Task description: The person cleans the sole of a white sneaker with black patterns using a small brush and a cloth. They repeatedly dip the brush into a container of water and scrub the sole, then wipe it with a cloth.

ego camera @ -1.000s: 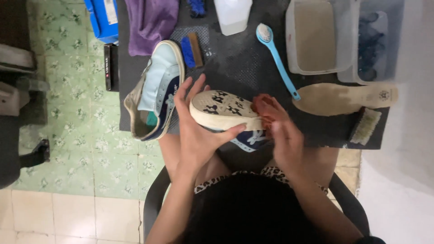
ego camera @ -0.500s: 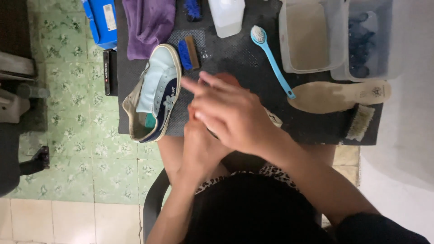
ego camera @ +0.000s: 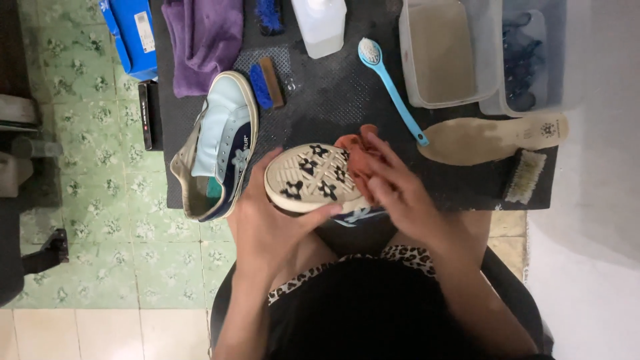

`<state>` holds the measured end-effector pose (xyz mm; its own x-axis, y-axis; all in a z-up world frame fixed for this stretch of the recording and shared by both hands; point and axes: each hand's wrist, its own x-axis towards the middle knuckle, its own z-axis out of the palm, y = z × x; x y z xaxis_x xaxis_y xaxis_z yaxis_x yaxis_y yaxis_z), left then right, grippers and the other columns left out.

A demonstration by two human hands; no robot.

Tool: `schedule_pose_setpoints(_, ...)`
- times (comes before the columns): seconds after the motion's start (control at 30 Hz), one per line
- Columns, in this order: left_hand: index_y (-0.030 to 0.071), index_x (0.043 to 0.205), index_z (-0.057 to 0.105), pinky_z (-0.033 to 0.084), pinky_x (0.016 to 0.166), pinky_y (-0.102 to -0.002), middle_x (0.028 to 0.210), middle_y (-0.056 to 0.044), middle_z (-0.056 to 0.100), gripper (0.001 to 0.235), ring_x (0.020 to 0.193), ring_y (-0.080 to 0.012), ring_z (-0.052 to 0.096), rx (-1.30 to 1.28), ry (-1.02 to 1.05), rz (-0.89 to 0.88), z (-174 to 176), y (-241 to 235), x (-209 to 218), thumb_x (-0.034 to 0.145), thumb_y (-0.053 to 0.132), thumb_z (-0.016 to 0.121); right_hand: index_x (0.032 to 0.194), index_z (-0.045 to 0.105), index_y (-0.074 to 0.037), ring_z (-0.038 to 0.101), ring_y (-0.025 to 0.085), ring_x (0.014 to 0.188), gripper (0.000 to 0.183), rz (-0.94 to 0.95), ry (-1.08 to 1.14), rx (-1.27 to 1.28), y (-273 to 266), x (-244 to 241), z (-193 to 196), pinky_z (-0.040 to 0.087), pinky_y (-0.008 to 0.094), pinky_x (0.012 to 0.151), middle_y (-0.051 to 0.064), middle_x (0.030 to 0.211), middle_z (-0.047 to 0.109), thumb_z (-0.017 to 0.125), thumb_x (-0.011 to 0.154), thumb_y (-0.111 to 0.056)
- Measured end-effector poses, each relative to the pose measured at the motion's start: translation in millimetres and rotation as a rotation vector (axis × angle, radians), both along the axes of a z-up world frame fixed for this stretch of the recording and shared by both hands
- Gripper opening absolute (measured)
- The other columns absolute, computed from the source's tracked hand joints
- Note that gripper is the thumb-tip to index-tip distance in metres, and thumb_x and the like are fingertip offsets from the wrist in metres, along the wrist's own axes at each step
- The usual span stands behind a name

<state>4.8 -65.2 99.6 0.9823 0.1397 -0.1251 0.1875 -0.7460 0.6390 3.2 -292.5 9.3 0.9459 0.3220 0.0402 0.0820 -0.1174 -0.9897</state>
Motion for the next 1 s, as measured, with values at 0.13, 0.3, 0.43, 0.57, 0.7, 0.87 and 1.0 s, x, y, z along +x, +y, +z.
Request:
schedule_pose_setpoints(0.13, 0.001, 0.132, 0.057, 0.053, 0.109, -0.036, 0.132, -0.014, 0.069, 0.092, 0.125, -0.0249, 0.064, -0.338, -0.123, -0.092, 12.0, 2.5, -9.0, 0.056, 0.031, 0.098, 0.153, 0.038, -0.001, 0.026, 0.034, 0.158, 0.055, -0.011, -0.008, 0.007, 0.2, -3.0, 19.7, 0.028, 0.047, 0.13, 0.022, 0.166, 0.031, 0.053, 0.105, -0.022)
schedule_pose_setpoints(0.3, 0.003, 0.142, 0.049, 0.059, 0.121, -0.051, 0.147, -0.022, 0.057, 0.089, 0.141, -0.0388, 0.06, -0.377, -0.466, -0.478, 8.0, 19.0, -45.2, 0.073, 0.019, 0.103, 0.148, 0.05, -0.005, 0.072, 0.017, 0.109, 0.049, -0.356, 0.141, 0.115, -8.8, -19.3, 6.2, 0.062, 0.03, 0.094, 0.012, 0.124, 0.073, 0.058, 0.1, -0.009)
schedule_pose_setpoints(0.43, 0.005, 0.14, 0.05, 0.049, 0.127, -0.047, 0.153, -0.025, 0.05, 0.063, 0.144, -0.0389, 0.056, -0.507, -0.307, -0.681, 14.6, 18.5, -37.3, 0.088, 0.001, 0.086, 0.152, 0.043, 0.0, 0.064, 0.02, 0.122, 0.05, -0.593, 0.111, 0.531, -5.3, -3.5, 0.8, 0.055, 0.024, 0.094, 0.018, 0.145, 0.058, 0.056, 0.104, -0.007)
schedule_pose_setpoints(0.57, 0.003, 0.135, 0.048, 0.047, 0.125, -0.048, 0.152, -0.02, 0.049, 0.056, 0.146, -0.0411, 0.051, -0.36, -0.279, -0.774, 9.0, 13.5, -37.6, 0.091, -0.002, 0.081, 0.133, 0.055, -0.003, 0.063, 0.018, 0.109, 0.029, -0.603, -0.018, 0.083, -10.3, 10.6, 11.6, 0.052, 0.029, 0.097, 0.008, 0.12, 0.065, 0.054, 0.108, -0.018)
schedule_pose_setpoints(0.7, 0.01, 0.13, 0.045, 0.049, 0.116, -0.041, 0.155, -0.02, 0.042, 0.046, 0.144, -0.0387, 0.055, -0.294, -0.198, -0.67, 5.2, 19.3, -40.4, 0.094, -0.002, 0.071, 0.127, 0.06, 0.0, 0.06, 0.026, 0.122, 0.034, -0.307, -0.258, -0.185, -3.0, 28.3, 3.1, 0.055, 0.036, 0.105, 0.014, 0.133, 0.06, 0.047, 0.098, 0.011)
schedule_pose_setpoints(0.87, 0.003, 0.137, 0.035, 0.044, 0.122, -0.044, 0.161, -0.03, 0.03, 0.057, 0.149, -0.044, 0.048, -0.307, -0.23, -0.661, 12.6, 9.4, -41.0, 0.095, -0.002, 0.073, 0.107, 0.066, 0.001, 0.069, 0.031, 0.112, 0.022, -0.246, -0.29, 0.061, 33.5, 6.1, 54.2, 0.052, 0.044, 0.111, 0.018, 0.117, 0.067, 0.046, 0.1, 0.005)
schedule_pose_setpoints(1.0, 0.012, 0.164, -0.002, 0.047, 0.127, -0.045, 0.169, -0.038, 0.001, 0.092, 0.162, -0.055, 0.026, -0.354, -0.307, -0.712, -2.4, 14.1, -46.1, 0.106, 0.006, 0.069, 0.107, 0.073, -0.002, 0.062, 0.036, 0.119, 0.046, 0.09, -0.618, -0.066, 54.3, -20.4, 97.3, 0.05, 0.054, 0.108, 0.018, 0.12, 0.065, 0.036, 0.107, -0.03)
